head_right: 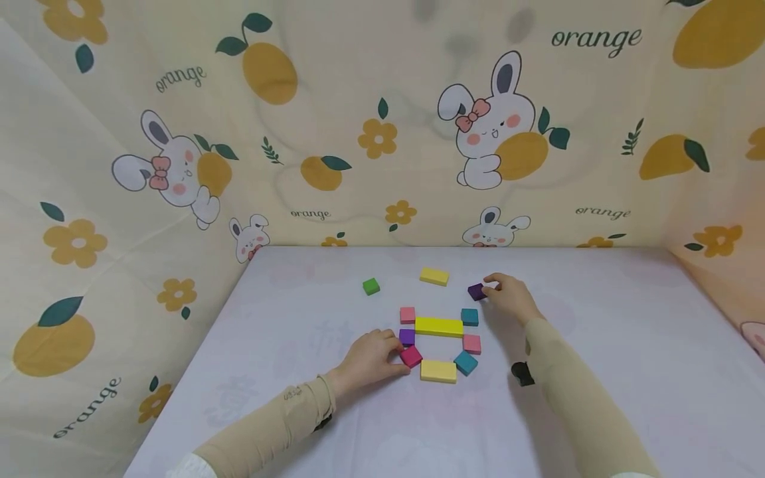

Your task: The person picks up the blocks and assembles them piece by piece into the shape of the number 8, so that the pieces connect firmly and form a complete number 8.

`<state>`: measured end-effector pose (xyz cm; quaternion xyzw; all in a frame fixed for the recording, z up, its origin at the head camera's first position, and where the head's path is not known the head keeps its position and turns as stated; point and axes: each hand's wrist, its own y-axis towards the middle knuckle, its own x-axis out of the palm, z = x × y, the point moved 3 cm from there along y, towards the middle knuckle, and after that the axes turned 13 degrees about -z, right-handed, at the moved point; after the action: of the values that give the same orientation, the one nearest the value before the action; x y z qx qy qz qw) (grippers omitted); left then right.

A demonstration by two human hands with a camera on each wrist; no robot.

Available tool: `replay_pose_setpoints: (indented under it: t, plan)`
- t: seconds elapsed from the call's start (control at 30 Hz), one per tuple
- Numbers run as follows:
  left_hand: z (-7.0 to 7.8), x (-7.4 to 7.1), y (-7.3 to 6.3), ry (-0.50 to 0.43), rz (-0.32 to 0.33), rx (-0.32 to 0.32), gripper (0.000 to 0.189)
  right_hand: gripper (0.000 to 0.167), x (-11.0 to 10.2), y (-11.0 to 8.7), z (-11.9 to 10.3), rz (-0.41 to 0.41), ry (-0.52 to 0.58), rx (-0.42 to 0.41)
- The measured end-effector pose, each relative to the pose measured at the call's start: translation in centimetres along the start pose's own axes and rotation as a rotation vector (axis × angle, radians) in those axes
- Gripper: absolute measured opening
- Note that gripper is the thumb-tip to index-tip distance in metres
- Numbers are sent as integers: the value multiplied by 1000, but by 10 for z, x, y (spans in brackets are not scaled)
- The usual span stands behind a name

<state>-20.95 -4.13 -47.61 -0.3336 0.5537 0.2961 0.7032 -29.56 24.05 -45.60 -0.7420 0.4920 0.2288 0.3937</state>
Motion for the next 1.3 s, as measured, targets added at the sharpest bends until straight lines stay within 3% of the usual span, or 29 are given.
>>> replay_pose_setpoints:
  t: [0.27, 0.73, 1.17, 1.3]
  plan:
    - [1, -1, -1, 13, -9, -12, 30, 50, 9, 12, 18, -37, 153, 63]
    - [0, 0, -3, 21, -2, -13, 31, 45, 15, 20, 22, -41, 58, 18]
    - [-1, 0, -2, 24, -6, -19, 32, 41, 22, 24, 7, -103, 116, 67]
    - [-1, 0, -1, 25, 2, -9, 30, 41, 24, 23, 3, -124, 130, 47]
